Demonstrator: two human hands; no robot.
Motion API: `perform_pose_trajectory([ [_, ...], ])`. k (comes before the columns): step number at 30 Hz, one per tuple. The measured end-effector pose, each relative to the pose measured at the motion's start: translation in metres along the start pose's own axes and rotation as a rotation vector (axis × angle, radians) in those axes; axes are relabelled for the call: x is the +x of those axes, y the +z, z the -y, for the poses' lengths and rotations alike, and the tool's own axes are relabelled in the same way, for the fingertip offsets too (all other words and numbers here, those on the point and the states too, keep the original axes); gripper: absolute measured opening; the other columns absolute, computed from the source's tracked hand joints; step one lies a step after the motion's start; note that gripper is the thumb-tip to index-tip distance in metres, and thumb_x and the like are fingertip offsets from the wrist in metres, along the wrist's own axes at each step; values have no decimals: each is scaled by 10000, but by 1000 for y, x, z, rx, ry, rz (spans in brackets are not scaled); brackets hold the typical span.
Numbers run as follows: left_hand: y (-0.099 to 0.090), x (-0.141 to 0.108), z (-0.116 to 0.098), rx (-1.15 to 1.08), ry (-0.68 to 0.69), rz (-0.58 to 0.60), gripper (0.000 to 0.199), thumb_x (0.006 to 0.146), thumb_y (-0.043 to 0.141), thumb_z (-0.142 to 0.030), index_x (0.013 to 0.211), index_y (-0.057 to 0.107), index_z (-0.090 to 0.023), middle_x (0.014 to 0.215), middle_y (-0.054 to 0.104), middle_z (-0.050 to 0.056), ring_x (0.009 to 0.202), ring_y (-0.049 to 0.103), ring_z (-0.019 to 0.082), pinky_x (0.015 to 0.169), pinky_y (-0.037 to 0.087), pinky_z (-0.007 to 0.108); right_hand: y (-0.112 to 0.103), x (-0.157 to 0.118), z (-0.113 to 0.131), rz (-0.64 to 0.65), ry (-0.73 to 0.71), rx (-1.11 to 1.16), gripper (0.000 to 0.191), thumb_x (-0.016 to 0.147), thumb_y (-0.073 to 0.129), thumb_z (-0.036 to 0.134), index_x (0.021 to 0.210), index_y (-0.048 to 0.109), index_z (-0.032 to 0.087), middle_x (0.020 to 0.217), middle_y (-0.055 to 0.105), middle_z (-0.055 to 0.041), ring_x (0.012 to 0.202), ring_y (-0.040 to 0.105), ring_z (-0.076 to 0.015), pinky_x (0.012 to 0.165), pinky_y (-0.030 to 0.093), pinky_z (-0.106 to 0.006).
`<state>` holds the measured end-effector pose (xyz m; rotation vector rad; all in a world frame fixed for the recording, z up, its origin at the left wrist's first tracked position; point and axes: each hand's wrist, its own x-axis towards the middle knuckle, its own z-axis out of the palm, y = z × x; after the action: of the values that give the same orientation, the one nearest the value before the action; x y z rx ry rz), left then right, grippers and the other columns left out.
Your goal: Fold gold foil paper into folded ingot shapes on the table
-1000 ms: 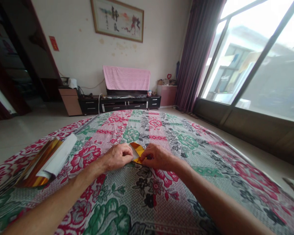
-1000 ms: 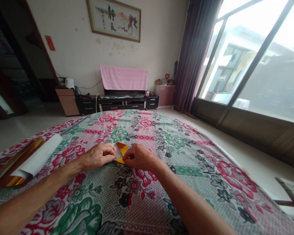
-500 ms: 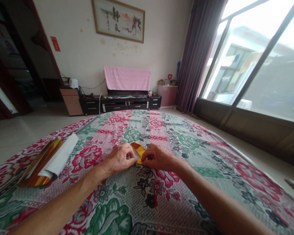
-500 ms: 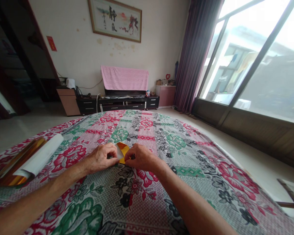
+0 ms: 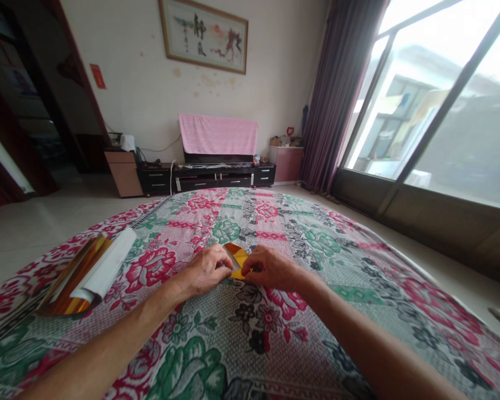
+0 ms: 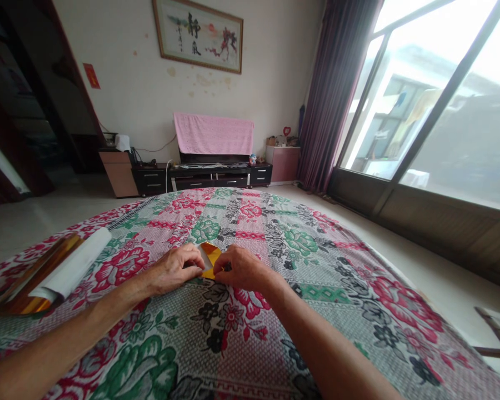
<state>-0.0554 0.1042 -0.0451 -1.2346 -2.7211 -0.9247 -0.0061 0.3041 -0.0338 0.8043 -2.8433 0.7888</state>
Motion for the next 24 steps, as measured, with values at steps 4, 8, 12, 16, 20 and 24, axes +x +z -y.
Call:
perform_pose_trajectory([
  [4, 4, -1, -7, 47, -44, -63, 120, 709, 536, -174, 670, 649, -181, 773, 567, 18, 729, 537, 129, 686, 425, 256, 0, 0, 0, 7, 9, 12, 178, 708, 598, 155, 828, 727, 180, 768, 639, -23, 679, 520, -100, 620, 361, -213],
  [8, 12, -2, -17, 90, -94, -149, 175, 716, 576, -314, 634, 609, -163, 768, 559, 39, 715, 533, 141, 662, 426, 270, 0, 0, -1, 1, 11, 3, 180, 708, 600, 169, 835, 725, 193, 773, 635, -21, 701, 521, -107, 628, 362, -218],
  [12, 16, -2, -20, 109, -105, -184, 212, 686, 605, -363, 626, 581, -161, 759, 557, 42, 705, 525, 141, 639, 423, 266, 1, -1, -2, 1, 22, -8, 172, 714, 598, 186, 832, 722, 190, 764, 630, -18, 690, 518, -105, 618, 359, -218],
  [16, 14, 2, -19, 117, -155, -137, 169, 663, 608, -326, 619, 595, -163, 753, 562, 32, 691, 533, 136, 621, 422, 258, 2, 0, -3, 0, 7, -2, 175, 713, 590, 182, 829, 721, 200, 749, 630, -8, 680, 516, -100, 606, 354, -217],
  [20, 9, 4, -16, 87, -176, -76, 151, 655, 615, -318, 639, 629, -169, 789, 577, 32, 721, 549, 143, 637, 429, 255, 2, 0, -4, 6, 17, -2, 181, 713, 584, 182, 828, 722, 202, 732, 632, -7, 650, 509, -92, 584, 348, -218],
  [24, 6, 4, -12, 52, -161, -27, 112, 662, 614, -285, 652, 647, -178, 816, 586, 28, 744, 557, 144, 666, 433, 254, 1, -1, -3, 3, 18, 5, 183, 711, 587, 187, 830, 726, 191, 748, 639, -15, 661, 520, -96, 589, 356, -216],
])
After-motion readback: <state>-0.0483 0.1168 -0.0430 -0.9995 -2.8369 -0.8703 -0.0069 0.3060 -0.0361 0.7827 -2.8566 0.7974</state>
